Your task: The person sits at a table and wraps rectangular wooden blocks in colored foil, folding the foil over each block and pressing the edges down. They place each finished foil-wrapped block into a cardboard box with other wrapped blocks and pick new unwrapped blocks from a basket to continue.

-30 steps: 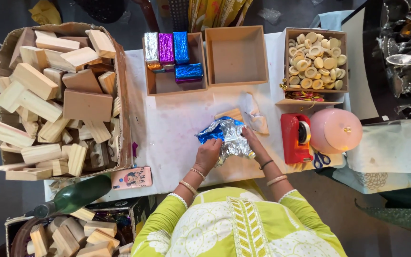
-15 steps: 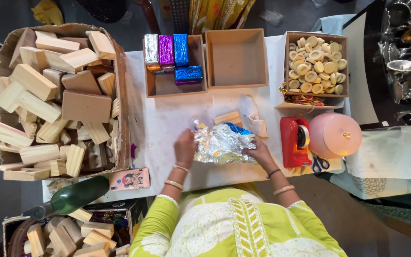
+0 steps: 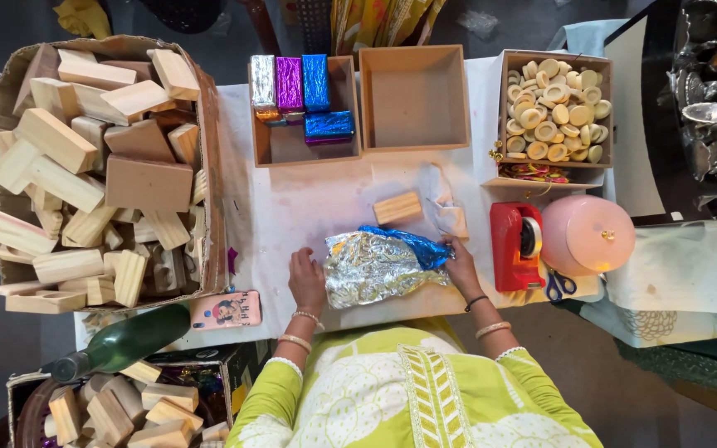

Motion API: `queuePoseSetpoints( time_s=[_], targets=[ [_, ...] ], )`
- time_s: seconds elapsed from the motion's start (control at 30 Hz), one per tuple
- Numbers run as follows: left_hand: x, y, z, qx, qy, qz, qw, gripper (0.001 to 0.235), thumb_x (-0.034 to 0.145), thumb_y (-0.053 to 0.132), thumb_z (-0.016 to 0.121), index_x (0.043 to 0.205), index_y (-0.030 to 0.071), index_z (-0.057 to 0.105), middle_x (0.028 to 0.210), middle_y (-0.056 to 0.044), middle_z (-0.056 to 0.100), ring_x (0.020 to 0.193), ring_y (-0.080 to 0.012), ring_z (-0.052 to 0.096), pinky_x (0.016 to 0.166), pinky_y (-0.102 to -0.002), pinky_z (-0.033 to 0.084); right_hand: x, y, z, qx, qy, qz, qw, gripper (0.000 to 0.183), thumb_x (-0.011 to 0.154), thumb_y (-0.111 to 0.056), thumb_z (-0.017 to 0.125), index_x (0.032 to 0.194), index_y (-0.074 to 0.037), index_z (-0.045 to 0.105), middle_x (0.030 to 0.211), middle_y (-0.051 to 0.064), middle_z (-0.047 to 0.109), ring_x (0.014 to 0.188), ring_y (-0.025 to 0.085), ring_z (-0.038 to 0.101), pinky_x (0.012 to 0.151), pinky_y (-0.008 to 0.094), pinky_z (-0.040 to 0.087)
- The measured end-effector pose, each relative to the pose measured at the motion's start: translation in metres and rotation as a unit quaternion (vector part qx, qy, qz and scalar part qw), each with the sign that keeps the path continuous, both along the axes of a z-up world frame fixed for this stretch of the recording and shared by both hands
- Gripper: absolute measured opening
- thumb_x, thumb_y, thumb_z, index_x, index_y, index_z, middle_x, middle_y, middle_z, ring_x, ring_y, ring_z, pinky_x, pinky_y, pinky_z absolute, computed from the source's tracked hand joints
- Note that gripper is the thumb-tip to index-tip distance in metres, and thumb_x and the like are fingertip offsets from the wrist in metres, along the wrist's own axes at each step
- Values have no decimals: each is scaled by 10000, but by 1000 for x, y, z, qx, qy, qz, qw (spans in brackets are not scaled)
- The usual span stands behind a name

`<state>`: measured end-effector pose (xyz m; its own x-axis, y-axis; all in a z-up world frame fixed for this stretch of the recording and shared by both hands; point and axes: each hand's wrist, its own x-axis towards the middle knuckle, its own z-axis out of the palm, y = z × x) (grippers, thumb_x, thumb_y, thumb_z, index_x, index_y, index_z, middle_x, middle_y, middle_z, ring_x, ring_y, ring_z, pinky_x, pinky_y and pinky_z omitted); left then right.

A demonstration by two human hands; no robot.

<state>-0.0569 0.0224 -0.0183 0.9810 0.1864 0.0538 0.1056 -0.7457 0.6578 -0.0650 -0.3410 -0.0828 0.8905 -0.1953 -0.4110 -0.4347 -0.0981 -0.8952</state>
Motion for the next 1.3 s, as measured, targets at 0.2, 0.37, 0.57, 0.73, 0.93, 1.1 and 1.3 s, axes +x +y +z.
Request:
queuePoseSetpoints(
  time_s=[0.2,0.37,0.57,0.73,0.93,1.1,1.3],
  targets=[
    [-16,-42,-30,33,-116,-337,934,408,819,20,660,1216,64,577,1195,-183,547,1228,-426,506,1106,-530,429,7,30,64,-312,-139,121,932,458,683,-65,830,1098,-35,640,1105,195,630,990,380,639,803,409,525],
    [8,-63,-17,95,-25,-335,937,748,727,289,840,1392,179,515,1456,-202,416,1390,-492,284,1137,-628,284,6,9,-2,-314,-112,84,939,165,886,-108,646,1032,-51,695,961,180,674,894,382,672,750,403,524],
    [13,-38,-11,117,105,-312,937,1121,581,556,910,1537,328,371,1605,-206,243,1512,-510,39,1194,-696,35,8,-13,55,-253,6,-25,967,330,1075,-279,591,912,-7,682,752,162,655,689,331,645,642,404,501],
    [-2,-51,-13,152,106,-389,902,1191,587,620,889,1588,337,309,1661,-180,148,1534,-517,-45,1168,-736,-84,-4,32,78,-283,-157,55,945,211,997,-210,622,932,-23,696,811,158,656,698,295,661,632,386,507],
    [-11,-58,-43,176,44,-435,882,1139,589,621,890,1541,305,352,1697,-128,165,1558,-454,-8,1208,-709,-84,-12,96,46,-280,-251,385,843,157,904,-209,728,955,-62,709,969,130,692,912,324,641,796,432,537],
    [-8,-31,-33,132,114,-403,898,1290,517,715,864,1598,301,293,1690,-143,103,1543,-420,-28,1233,-587,-40,16,66,91,-424,-242,212,847,494,808,-219,754,1282,-104,673,1221,137,611,1091,364,514,978,501,389],
    [-17,-21,-62,167,-13,-337,927,758,930,664,674,1515,261,409,1657,-139,214,1574,-413,14,1279,-600,-6,20,46,37,-485,-200,180,832,384,901,-90,630,1282,-138,633,1319,90,598,1274,315,516,1142,440,406]
  ],
)
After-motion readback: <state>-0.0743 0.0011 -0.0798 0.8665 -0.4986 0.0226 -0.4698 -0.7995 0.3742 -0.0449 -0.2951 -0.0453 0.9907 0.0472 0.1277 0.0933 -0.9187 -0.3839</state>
